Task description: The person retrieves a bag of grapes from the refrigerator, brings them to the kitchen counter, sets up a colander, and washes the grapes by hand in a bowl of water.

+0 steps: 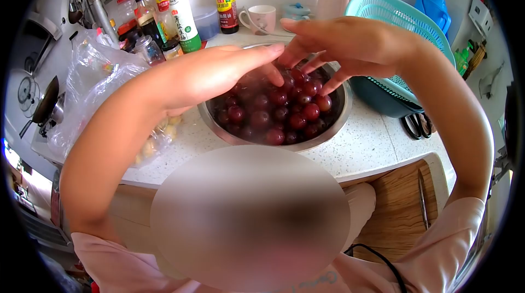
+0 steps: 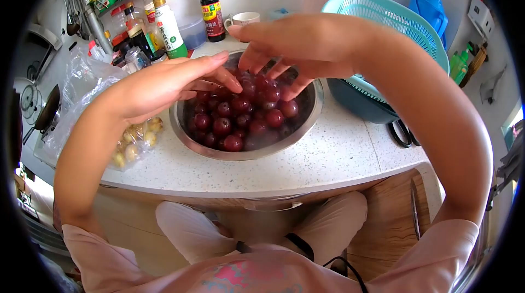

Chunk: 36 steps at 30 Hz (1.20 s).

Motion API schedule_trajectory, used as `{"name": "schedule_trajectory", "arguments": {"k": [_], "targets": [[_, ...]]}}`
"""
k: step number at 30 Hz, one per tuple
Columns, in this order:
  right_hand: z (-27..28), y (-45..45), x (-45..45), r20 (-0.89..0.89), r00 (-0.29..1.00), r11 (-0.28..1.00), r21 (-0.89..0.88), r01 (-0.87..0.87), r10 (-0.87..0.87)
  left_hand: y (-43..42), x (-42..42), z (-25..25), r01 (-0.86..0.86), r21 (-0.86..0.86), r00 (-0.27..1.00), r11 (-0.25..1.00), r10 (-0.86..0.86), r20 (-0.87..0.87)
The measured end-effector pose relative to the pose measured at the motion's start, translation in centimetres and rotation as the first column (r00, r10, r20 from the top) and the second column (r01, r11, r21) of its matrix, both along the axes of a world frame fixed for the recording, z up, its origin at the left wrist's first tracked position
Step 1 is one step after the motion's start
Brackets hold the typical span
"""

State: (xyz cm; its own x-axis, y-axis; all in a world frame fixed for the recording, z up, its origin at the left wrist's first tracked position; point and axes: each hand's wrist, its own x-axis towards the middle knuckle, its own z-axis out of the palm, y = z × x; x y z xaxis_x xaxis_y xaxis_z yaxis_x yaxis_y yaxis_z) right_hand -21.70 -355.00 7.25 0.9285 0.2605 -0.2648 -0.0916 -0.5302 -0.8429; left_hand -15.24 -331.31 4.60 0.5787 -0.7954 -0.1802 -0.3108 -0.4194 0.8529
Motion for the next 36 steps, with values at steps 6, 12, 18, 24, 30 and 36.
{"name": "schedule_trajectory", "arguments": {"k": [6, 12, 18, 24, 30, 36], "targets": [[1.1, -1.7, -0.9, 0.044, 0.995, 0.993, -0.069, 0.094, -0.091, 2.1, 0.9, 0.4, -0.199, -0.038, 0.980, 0.979, 0.198, -0.034], [-2.4, -3.0, 3.4, -0.086, 0.952, 0.948, -0.153, 0.279, -0.294, 0.8, 4.6, -1.9, -0.298, 0.026, 0.937, 0.954, 0.298, -0.182], [-4.3, -0.8, 5.3, -0.163, 0.963, 0.962, -0.205, 0.180, -0.215, -2.5, 6.5, -3.3, -0.231, 0.116, 0.957, 0.966, 0.247, -0.150], [-7.4, -0.3, 8.2, -0.113, 0.959, 0.954, -0.189, 0.235, -0.258, -4.2, 6.8, -5.0, -0.090, 0.013, 0.977, 0.996, 0.091, -0.195], [-8.1, -0.5, 7.7, -0.121, 0.951, 0.958, -0.049, 0.282, -0.286, -4.3, 7.5, -6.3, -0.087, -0.109, 0.968, 0.990, 0.058, -0.243], [-4.2, -0.4, 4.1, 0.019, 0.977, 0.977, -0.015, 0.211, -0.210, -3.0, 6.0, -3.4, -0.199, -0.074, 0.977, 0.977, 0.192, -0.091]]}}
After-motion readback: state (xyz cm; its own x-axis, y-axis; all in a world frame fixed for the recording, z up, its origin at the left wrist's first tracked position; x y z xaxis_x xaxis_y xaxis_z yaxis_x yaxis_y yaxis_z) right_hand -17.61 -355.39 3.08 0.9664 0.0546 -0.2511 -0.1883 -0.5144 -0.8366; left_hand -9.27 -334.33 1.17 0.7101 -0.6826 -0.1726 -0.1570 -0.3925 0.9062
